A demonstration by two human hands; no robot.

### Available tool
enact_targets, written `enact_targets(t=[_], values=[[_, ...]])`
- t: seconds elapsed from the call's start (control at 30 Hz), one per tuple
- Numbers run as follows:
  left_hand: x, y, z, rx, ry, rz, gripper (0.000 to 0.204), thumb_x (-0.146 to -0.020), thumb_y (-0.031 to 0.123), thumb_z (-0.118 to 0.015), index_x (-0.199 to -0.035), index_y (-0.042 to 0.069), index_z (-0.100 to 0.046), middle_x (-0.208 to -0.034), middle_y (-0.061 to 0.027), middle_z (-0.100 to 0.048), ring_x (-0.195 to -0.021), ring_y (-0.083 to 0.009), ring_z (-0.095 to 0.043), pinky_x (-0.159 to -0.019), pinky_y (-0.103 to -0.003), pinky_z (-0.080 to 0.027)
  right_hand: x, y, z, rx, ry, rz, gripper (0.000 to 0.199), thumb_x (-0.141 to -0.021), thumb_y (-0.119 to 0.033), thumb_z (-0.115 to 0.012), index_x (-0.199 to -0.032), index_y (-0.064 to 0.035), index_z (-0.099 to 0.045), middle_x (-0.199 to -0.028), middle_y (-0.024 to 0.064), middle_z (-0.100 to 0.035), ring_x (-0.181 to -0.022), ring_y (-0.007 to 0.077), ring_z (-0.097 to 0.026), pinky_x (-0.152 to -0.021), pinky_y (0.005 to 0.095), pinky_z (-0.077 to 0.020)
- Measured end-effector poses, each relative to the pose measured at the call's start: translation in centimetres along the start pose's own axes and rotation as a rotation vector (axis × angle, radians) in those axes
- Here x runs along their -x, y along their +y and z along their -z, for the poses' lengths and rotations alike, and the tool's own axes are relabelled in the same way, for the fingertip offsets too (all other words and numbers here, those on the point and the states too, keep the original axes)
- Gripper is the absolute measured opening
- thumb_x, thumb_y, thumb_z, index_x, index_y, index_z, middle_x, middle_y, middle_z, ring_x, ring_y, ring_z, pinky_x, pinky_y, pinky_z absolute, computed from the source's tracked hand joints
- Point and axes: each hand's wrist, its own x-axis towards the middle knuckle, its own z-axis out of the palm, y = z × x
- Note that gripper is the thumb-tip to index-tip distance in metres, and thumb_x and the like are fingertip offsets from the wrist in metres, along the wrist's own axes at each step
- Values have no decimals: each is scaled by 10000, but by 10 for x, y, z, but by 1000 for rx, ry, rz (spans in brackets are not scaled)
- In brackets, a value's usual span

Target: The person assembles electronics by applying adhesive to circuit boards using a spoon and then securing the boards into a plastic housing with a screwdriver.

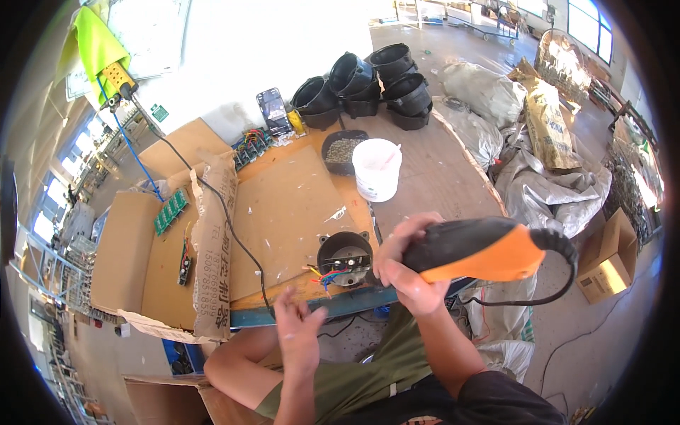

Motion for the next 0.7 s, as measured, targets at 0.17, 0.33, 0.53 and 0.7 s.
enact_targets(t=[0.17, 0.33, 0.53, 0.7], values=[[44, -31, 45, 982, 96, 701, 190, -826, -79, -581, -993, 10, -589, -962, -123, -559, -887, -245, -511, -823, -349, -465, 24, -12, -1, -201, -25, -89, 408, -799, -45, -670, -1121, -86, -423, -634, 25, -470, -519, 165, -495, -554, 338, -442], [54, -66, 37, 839, 183, 760, 145, -930, -85, -486, -1017, -32, -589, -1106, -203, -632, -1067, -326, -617, -970, -398, -534, 39, 1, -8, -192, -109, -135, 389, -803, -3, -645, -1112, -72, -419, -617, 42, -499, -513, 170, -508, -548, 347, -455], [46, -39, 19, 751, -83, 555, 139, -995, 0, -473, -1088, -47, -565, -1035, -232, -674, -886, -337, -699, -777, -370, -610, 46, 3, -9, -204, -136, -161, 397, -798, 20, -632, -1124, -62, -421, -608, 47, -513, -512, 164, -518, -552, 339, -469], [43, -23, 8, 574, -130, 416, 147, -1015, 72, -495, -1109, -28, -548, -954, -232, -683, -771, -316, -709, -642, -384, -611, 46, 1, -11, -201, -117, -166, 399, -798, 14, -637, -1124, -70, -423, -602, 43, -505, -503, 169, -515, -553, 342, -469]])
